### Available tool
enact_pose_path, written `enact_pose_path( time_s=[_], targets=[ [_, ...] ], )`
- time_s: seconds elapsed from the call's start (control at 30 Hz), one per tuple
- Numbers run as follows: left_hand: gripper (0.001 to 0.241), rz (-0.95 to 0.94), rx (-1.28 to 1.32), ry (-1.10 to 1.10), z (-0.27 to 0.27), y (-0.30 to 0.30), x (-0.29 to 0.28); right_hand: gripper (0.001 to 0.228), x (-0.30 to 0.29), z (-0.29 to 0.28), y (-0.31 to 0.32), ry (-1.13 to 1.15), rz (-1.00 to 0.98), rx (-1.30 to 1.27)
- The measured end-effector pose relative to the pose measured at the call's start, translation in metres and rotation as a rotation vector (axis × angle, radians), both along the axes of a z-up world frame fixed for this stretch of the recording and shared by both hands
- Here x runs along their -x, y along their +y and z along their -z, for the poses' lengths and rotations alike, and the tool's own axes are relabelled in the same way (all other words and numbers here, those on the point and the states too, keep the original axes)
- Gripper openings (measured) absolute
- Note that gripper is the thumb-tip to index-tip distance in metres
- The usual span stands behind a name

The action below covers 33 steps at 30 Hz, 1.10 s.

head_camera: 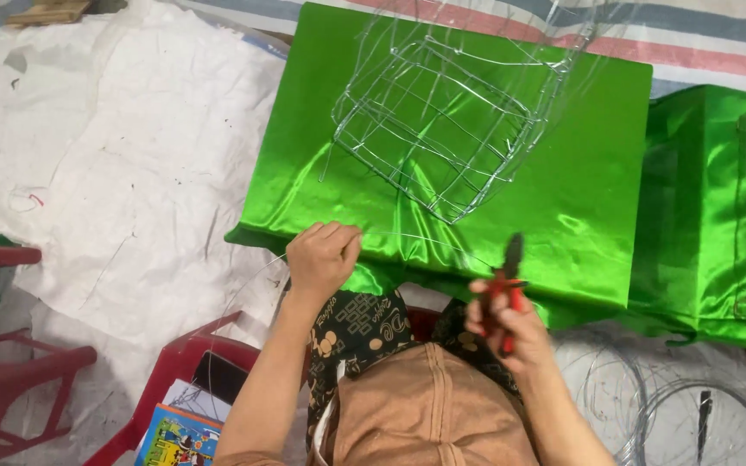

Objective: Assembling a wire cage by twisting and tightening wire loops at the joints using pliers.

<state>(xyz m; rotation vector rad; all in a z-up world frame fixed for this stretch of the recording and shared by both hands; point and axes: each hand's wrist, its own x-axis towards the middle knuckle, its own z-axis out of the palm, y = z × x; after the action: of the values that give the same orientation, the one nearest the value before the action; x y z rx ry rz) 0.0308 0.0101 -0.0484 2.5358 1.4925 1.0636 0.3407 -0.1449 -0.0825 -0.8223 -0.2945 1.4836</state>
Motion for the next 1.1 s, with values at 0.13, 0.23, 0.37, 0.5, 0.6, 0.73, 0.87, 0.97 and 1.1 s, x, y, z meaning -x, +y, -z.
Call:
enact_pose_path(
  time_s=[0.13,0.23,0.37,0.5,0.6,0.73,0.87,0.97,1.1],
  targets=[
    [0.013,0.003,0.171,-0.054,-0.020,-0.020,0.004,0.028,0.065,-0.009,0.010,-0.431,-0.299,-0.045],
    [0.015,-0.008,0.285,-0.141,-0.031,-0.036,-0.001,0.038,0.085,-0.017,0.020,-0.615,-0.444,-0.046],
    [0.012,-0.066,0.349,-0.223,-0.030,-0.049,-0.007,0.045,0.097,-0.010,0.028,-0.622,-0.453,-0.025],
    [0.013,-0.049,0.409,-0.242,-0.022,-0.060,-0.011,0.043,0.107,-0.014,0.032,-0.648,-0.418,-0.033],
    [0.013,-0.058,0.497,-0.280,-0.031,-0.067,-0.014,0.028,0.114,0.008,0.025,-0.690,-0.418,0.023],
    [0.032,-0.109,0.789,-0.250,-0.061,-0.065,-0.026,0.016,0.121,0.024,0.014,-0.727,-0.486,-0.039],
    [0.032,-0.040,0.848,-0.088,-0.069,-0.058,-0.044,0.014,0.126,-0.003,0.016,-0.770,-0.522,-0.025],
    [0.022,-0.070,0.820,-0.035,-0.023,-0.060,-0.042,0.022,0.116,0.020,0.010,-0.777,-0.521,0.069],
    [0.015,-0.117,0.835,0.002,-0.013,-0.069,-0.046,0.027,0.111,0.036,-0.003,-0.673,-0.484,0.108]
  ],
)
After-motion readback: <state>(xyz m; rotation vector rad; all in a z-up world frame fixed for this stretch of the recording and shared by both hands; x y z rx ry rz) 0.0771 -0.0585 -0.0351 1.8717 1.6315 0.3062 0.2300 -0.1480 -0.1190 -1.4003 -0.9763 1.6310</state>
